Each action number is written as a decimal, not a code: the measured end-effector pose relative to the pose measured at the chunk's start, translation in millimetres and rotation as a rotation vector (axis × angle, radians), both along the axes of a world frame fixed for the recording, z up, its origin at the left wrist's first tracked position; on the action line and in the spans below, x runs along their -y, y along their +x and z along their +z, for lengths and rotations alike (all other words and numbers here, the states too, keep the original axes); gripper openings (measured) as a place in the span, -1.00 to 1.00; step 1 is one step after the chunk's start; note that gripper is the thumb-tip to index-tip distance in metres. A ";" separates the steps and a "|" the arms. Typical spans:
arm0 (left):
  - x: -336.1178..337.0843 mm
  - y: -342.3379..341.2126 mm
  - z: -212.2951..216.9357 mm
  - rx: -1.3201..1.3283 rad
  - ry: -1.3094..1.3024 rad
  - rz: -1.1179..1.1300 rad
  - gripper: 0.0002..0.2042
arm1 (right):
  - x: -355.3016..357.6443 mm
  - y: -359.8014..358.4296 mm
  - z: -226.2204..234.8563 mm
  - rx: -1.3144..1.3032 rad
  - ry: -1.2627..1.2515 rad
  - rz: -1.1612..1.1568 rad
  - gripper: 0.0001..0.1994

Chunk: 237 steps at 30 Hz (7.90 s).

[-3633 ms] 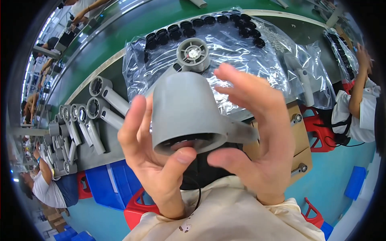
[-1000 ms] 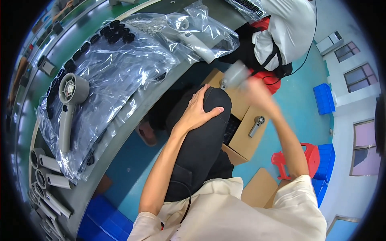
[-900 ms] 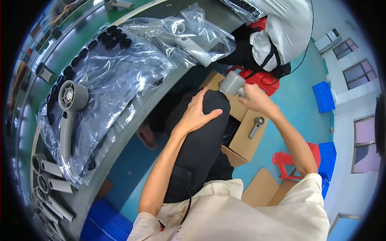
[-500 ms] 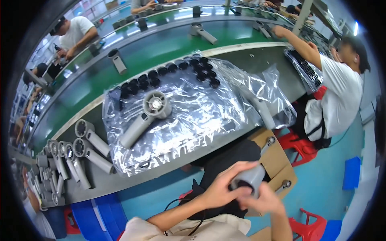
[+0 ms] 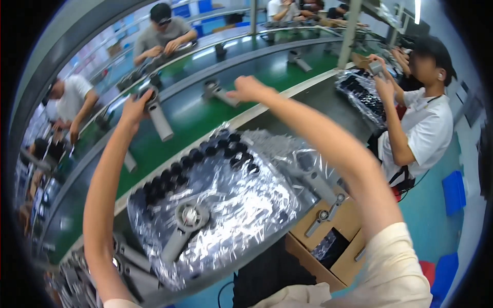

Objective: The person assembles plastic hair dryer components by hand, inserting internal components into the main hair dryer housing and snapping on plastic caps.

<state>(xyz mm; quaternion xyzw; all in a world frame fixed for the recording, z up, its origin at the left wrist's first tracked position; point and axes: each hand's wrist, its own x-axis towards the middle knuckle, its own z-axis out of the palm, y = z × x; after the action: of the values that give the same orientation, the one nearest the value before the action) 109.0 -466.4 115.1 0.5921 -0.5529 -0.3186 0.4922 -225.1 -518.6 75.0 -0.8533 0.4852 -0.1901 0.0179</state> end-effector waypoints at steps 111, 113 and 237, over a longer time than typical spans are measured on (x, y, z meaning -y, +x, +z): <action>-362.7 -160.2 -80.4 -1.355 0.199 0.058 -0.66 | -370.3 29.0 43.5 0.473 0.564 0.432 -0.82; -363.7 -159.5 -81.7 -1.341 0.195 0.064 -0.66 | -373.0 28.6 45.5 0.448 0.523 0.433 -0.82; -352.7 -109.4 -145.4 -1.316 0.124 -0.434 -0.49 | -412.8 101.0 37.4 1.137 1.393 1.809 -0.42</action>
<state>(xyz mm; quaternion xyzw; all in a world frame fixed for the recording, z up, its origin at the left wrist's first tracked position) -0.4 -113.7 -30.3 0.1787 -0.2261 -0.7335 0.6156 -124.0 -105.8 112.4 -0.4872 -0.3458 -0.1535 0.7871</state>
